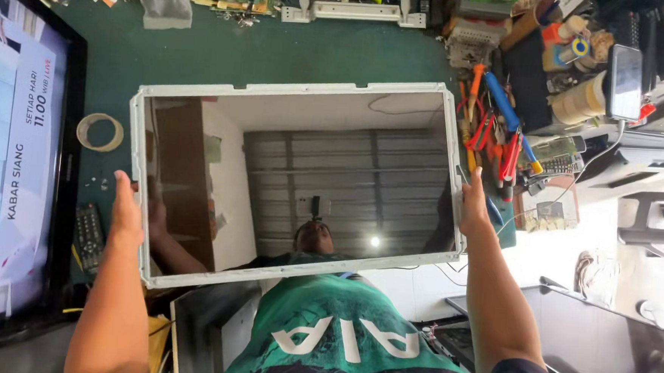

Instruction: The person is repairing a monitor by using a brush to clean the screen and interior frame, and using a screwdriver to remove and install screws on the monitor's housing and internal components.

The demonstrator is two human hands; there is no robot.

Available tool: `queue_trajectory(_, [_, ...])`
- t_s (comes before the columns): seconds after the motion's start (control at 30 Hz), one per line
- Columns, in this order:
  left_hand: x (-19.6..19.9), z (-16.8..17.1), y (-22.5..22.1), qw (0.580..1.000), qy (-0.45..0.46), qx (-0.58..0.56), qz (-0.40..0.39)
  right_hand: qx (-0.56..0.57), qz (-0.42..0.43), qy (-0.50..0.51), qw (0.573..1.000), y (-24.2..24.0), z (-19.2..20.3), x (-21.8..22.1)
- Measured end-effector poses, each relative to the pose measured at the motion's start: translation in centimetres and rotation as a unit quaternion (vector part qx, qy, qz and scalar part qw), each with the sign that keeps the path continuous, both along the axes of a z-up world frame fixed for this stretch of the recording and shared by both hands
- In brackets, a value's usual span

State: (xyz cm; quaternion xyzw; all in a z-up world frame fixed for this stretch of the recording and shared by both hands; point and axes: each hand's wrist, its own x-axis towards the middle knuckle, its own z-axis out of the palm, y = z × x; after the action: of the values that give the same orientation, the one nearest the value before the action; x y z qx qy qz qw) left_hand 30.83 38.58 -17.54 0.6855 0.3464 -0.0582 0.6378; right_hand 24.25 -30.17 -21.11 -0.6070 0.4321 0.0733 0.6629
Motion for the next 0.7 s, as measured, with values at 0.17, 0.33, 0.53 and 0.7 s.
queue_trajectory(0.17, [2.2, -0.7, 0.4, 1.0, 0.016, -0.011, -0.024, 0.011, -0.023, 0.012, 1.0, 1.1, -2.5, 0.3])
queue_trajectory(0.33, [2.8, 0.1, 0.3, 0.999, 0.025, 0.013, -0.03, 0.019, -0.016, 0.024, 0.999, 1.4, -3.4, 1.6])
queue_trajectory(0.53, [2.5, -1.1, 1.0, 0.999, 0.032, 0.02, -0.027, 0.006, -0.006, 0.04, 0.999, 1.3, -3.4, 2.4])
queue_trajectory(0.7, [3.9, -3.4, 1.8, 0.987, 0.15, 0.057, -0.03, 0.02, -0.022, 0.11, 0.994, 1.1, -2.7, 2.1])
